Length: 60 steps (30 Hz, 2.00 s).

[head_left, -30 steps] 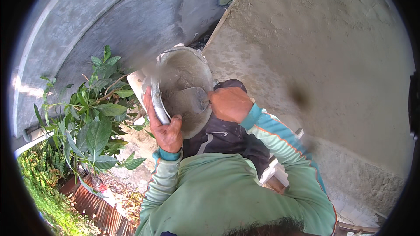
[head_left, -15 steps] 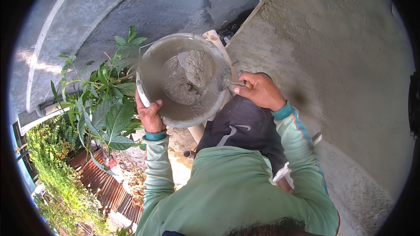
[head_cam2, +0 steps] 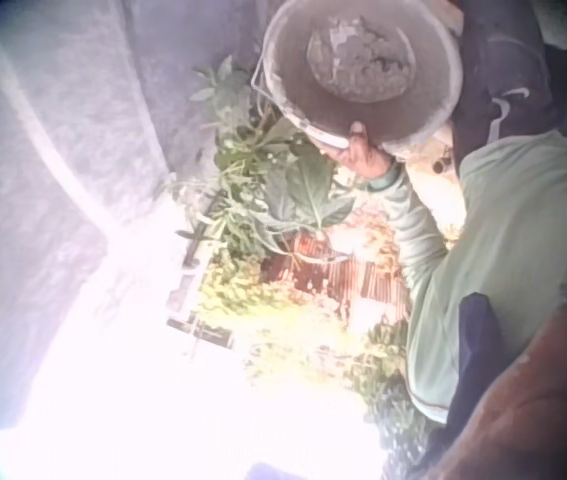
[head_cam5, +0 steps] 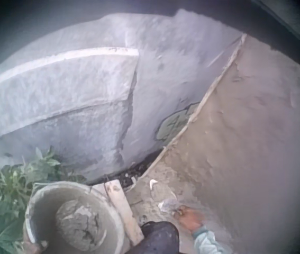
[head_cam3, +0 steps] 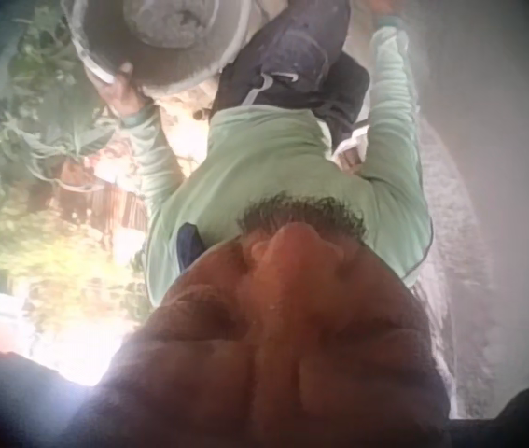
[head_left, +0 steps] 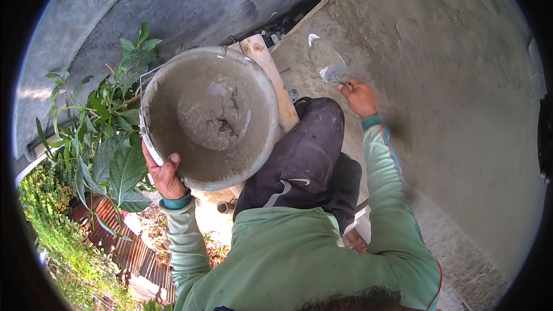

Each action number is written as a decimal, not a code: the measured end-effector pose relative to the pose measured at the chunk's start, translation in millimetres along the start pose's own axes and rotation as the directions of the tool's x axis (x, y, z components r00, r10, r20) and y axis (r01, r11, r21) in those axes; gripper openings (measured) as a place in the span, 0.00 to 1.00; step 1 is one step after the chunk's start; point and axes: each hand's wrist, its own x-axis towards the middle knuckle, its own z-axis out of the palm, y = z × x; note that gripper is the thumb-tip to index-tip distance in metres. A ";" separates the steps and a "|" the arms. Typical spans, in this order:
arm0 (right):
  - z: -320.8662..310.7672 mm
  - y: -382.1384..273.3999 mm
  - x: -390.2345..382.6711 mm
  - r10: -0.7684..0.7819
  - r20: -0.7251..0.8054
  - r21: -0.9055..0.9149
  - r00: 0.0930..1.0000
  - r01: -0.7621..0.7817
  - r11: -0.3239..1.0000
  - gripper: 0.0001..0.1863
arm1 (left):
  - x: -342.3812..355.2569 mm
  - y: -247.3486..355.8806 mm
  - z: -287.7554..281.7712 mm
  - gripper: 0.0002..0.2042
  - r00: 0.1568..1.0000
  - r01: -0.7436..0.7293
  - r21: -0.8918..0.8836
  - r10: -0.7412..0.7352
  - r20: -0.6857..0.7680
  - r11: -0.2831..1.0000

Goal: The person scoops cement from a bucket with a trowel and applies it to a curved wall surface. They then use a long straightedge to level and smooth the applied cement.

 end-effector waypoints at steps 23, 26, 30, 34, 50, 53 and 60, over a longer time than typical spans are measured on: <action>-111.1 -15.9 -149.7 -0.112 -0.182 -0.006 0.977 0.113 0.994 0.12 | -3.1 3.0 1.7 0.39 1.000 0.008 0.034 -0.008 -0.010 0.999; -82.6 -99.8 -163.3 -0.436 -0.144 -0.013 0.888 0.439 0.898 0.14 | -13.7 12.9 32.2 0.40 0.999 -0.034 0.033 0.034 0.006 0.999; -58.9 -178.6 -155.5 -0.579 -0.010 -0.452 0.815 0.513 0.730 0.12 | -55.6 9.3 78.6 0.42 0.993 -0.048 0.003 0.048 0.104 0.999; -39.0 -185.7 -143.0 -0.470 0.237 -0.490 0.850 0.523 0.698 0.11 | -70.6 0.2 108.3 0.46 0.972 -0.157 0.137 0.128 0.198 0.978; -40.1 -167.1 -129.5 -0.397 0.284 0.108 0.873 0.383 0.918 0.19 | -42.4 28.1 70.1 0.38 0.996 -0.043 0.070 0.037 0.077 0.997; -62.8 -141.6 -117.6 -0.333 0.271 0.193 0.903 0.288 0.938 0.19 | -20.8 19.3 12.6 0.42 0.999 0.018 -0.084 -0.020 -0.027 0.996; -61.6 -30.6 -21.9 -0.086 0.064 -0.006 0.994 0.087 0.996 0.22 | -26.5 9.3 -2.6 0.44 0.979 0.061 0.029 -0.054 -0.197 0.998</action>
